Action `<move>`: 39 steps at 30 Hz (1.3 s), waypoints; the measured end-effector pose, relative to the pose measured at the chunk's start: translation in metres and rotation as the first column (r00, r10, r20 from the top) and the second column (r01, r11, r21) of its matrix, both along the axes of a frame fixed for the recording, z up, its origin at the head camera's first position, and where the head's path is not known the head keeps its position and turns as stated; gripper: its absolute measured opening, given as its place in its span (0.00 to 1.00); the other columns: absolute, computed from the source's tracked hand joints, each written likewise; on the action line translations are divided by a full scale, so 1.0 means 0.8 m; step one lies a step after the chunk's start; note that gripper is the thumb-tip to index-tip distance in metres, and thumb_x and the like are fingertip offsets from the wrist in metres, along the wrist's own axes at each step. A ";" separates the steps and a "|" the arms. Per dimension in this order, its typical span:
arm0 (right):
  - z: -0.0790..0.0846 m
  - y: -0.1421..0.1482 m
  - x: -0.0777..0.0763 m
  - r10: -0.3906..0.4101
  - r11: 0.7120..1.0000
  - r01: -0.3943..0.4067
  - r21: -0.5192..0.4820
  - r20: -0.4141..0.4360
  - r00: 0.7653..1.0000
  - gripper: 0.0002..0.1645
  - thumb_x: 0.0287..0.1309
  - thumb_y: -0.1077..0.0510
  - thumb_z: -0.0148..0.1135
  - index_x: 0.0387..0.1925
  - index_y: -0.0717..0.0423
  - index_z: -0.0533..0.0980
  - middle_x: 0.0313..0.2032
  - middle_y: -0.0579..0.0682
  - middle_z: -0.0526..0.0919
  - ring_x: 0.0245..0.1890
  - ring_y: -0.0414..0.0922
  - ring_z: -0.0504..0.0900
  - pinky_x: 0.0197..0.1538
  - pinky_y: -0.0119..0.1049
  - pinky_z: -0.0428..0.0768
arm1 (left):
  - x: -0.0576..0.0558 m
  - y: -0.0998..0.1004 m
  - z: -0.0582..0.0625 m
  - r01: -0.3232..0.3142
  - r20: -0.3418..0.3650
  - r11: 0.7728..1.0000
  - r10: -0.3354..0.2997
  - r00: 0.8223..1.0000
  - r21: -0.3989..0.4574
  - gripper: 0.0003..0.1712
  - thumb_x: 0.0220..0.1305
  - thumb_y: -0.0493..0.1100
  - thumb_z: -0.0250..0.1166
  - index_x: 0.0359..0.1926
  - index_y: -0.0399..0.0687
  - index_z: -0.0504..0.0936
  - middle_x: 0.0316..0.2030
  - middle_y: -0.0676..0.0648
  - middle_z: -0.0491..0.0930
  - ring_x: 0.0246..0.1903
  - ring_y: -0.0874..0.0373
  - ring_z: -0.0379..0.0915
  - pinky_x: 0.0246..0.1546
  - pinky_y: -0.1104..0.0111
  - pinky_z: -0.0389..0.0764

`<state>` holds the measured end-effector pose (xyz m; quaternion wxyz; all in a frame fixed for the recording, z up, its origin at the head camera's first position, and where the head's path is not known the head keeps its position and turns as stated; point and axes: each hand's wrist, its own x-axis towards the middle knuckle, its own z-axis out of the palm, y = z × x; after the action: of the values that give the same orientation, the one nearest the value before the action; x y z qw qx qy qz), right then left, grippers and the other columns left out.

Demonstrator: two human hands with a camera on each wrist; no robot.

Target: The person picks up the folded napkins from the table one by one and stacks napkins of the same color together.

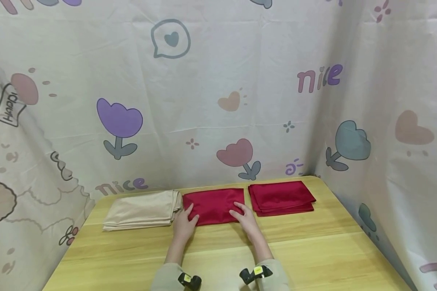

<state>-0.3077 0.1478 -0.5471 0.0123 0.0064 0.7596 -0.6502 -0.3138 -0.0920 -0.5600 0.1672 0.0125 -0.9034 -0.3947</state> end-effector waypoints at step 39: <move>-0.003 -0.004 -0.001 -0.019 1.000 0.019 0.014 -0.020 1.000 0.32 0.73 0.61 0.58 0.73 0.70 0.64 0.77 0.72 0.57 0.79 0.68 0.51 0.78 0.66 0.54 | -0.004 -0.002 0.003 0.102 0.033 0.951 -0.117 0.993 0.291 0.33 0.69 0.40 0.65 0.71 0.33 0.71 0.71 0.22 0.64 0.73 0.26 0.58 0.74 0.38 0.60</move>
<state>-0.3086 0.1448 -0.5492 -0.0015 0.0075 0.7641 -0.6451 -0.3171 -0.0935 -0.5575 0.1192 -0.0035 -0.8393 -0.5305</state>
